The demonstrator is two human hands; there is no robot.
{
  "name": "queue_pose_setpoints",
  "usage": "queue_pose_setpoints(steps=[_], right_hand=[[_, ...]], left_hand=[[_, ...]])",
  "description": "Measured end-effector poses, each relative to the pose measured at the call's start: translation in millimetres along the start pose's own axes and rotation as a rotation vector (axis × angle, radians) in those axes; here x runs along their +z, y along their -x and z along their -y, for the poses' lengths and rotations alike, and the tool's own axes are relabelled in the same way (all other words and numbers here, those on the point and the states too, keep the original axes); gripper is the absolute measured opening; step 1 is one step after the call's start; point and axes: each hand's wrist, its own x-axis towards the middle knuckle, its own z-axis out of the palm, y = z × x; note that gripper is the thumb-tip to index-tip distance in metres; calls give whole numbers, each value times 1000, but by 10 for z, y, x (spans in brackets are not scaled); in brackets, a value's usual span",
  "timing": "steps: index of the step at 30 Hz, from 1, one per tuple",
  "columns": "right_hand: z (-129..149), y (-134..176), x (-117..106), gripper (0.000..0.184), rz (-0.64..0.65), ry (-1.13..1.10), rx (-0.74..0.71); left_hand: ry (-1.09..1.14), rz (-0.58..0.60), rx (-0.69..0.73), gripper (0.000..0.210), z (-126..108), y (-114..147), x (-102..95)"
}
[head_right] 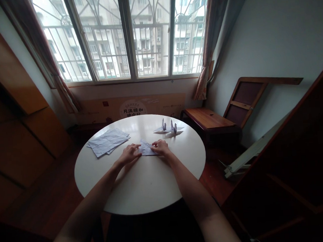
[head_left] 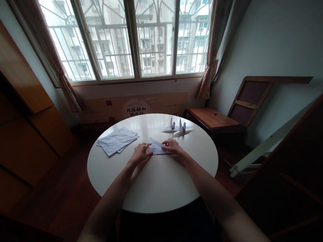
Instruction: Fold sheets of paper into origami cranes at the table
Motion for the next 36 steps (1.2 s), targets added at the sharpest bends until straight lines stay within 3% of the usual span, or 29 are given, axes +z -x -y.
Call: queue_pose_setpoints(steps=[8,18,28,31,36], right_hand=[[24,10,1,34,17,-27,-9],[-62,-47,56,24,19,-416,-81],[-105,-88,88,51,64,-698,-68],[-96,-100,81,52,14,-743,-149],[-66,-118,76,50,-95,-762,-191]], left_hand=[[14,6,7,46,7,-4,-4],[22,3,3,48,1,0,-6],[60,-21,-26,57,-8,-13,-7],[140,-41,-85,62,6,-42,0],[492,-43,-58,82,76,-110,62]])
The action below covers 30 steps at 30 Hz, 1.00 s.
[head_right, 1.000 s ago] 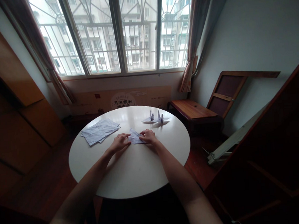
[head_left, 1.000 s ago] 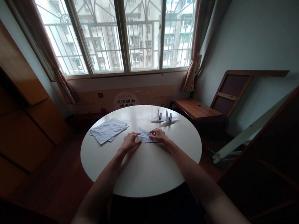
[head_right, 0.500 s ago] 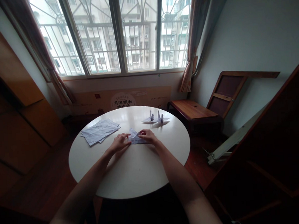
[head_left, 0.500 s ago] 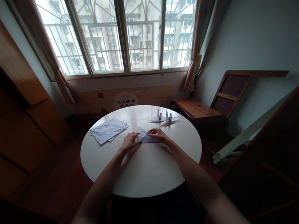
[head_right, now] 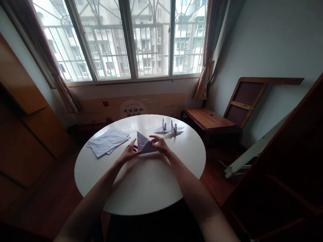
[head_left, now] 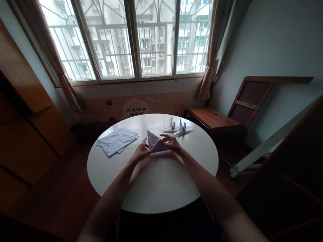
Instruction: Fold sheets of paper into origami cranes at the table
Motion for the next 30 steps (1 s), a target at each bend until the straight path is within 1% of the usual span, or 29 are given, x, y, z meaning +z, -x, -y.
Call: queue_pose_setpoints(steps=[2,4,7,11,16,19,22,25,27,28,30], right_hand=[[16,1,6,50,-16,-35,-3],[40,10,7,51,-5,-71,-2],[84,33,5,52,35,-92,3],[133,53,13,47,72,-117,0],[154,66,22,39,74,-102,3],[154,78,24,34,122,-90,-7],[139,75,32,31,159,-84,-29],[111,57,38,33,144,-89,-44],[94,46,35,33,107,-83,-70],[88,42,31,33,84,-70,-85],[83,41,18,31,38,-30,-108]], left_hand=[[83,-10,19,85,33,-20,18],[121,-27,41,85,57,-33,31],[134,-66,68,79,82,-40,34],[85,-94,92,69,81,-28,11],[-24,-103,93,58,-13,21,-32],[-87,-116,74,55,-72,49,-53],[-98,-136,67,53,-80,53,-59],[-11,-141,114,40,-57,29,-47],[126,-123,147,33,-53,10,-32],[216,-111,154,34,-60,3,-25],[411,-92,142,44,-92,-3,-14]])
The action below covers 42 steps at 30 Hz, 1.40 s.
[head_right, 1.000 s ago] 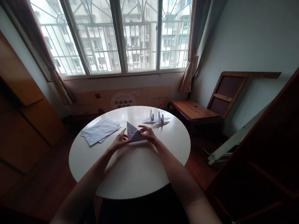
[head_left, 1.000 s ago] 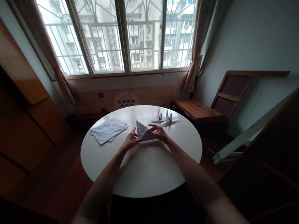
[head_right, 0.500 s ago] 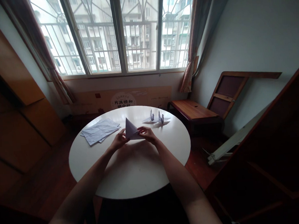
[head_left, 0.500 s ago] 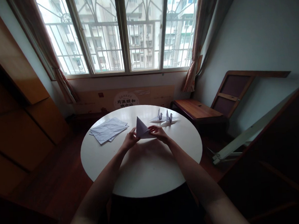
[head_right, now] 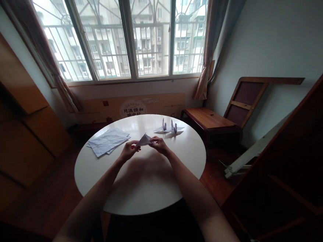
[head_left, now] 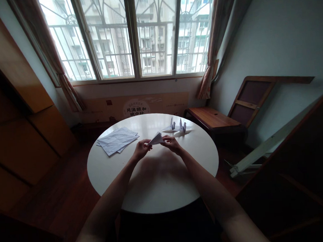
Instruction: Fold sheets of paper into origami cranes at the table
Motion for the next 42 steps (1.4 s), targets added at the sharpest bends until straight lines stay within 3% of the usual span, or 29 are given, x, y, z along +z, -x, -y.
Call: queue_pose_setpoints(steps=[5,10,18,23,31,36,42], right_hand=[[7,8,-19,30,-48,37,-7],[31,6,8,35,-41,-50,13],[132,56,20,38,47,-59,9],[60,49,27,37,68,4,-26],[52,75,126,44,99,-141,21],[113,52,114,44,25,-146,83],[9,-5,42,59,-195,-135,230]], left_hand=[[375,-33,-148,66,-103,6,30],[567,-1,-263,60,-107,-2,23],[541,-19,-292,68,-81,23,65],[495,-36,-271,59,-141,42,85],[557,-105,-292,49,-123,15,72],[597,-178,-280,44,-100,8,48],[625,-199,-326,33,-109,-8,15]])
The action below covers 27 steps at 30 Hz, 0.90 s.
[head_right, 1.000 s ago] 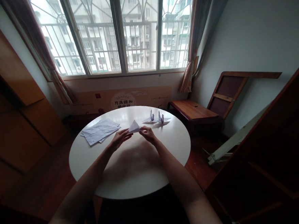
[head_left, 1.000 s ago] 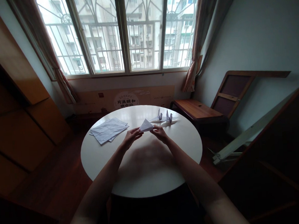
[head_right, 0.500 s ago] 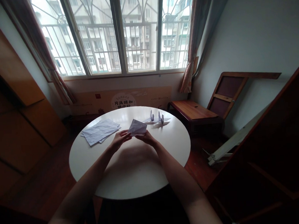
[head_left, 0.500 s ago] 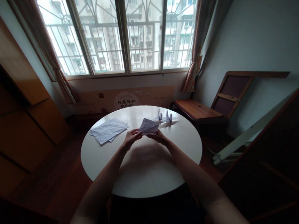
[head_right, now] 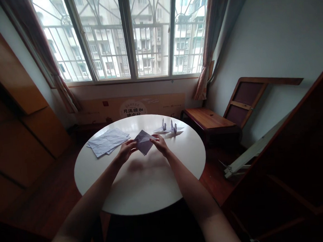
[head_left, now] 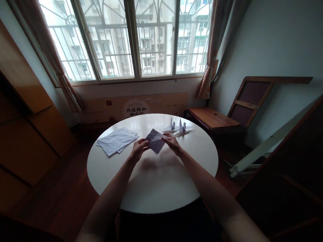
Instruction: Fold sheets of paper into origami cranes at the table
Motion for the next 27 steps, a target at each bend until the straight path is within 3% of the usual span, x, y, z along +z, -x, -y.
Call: queue_pose_setpoints(steps=[6,11,15,18,21,24,27], right_hand=[[-3,30,-7,76,172,-194,153],[-7,60,0,76,266,-233,135],[-116,6,-12,69,242,-27,91],[-186,-32,-21,61,189,305,-13],[-204,-28,-33,57,156,535,-59],[-175,1,-38,55,145,663,-92],[-121,32,-20,47,113,771,-194]], left_hand=[[56,53,-49,25,-45,32,49],[-157,-7,-1,44,17,17,-1],[-553,-36,154,50,106,-25,-99],[-888,-38,261,42,134,-29,-154],[-1165,-13,381,50,136,-4,-166],[-1292,115,443,48,143,33,-132],[-1328,280,401,33,163,66,-78]])
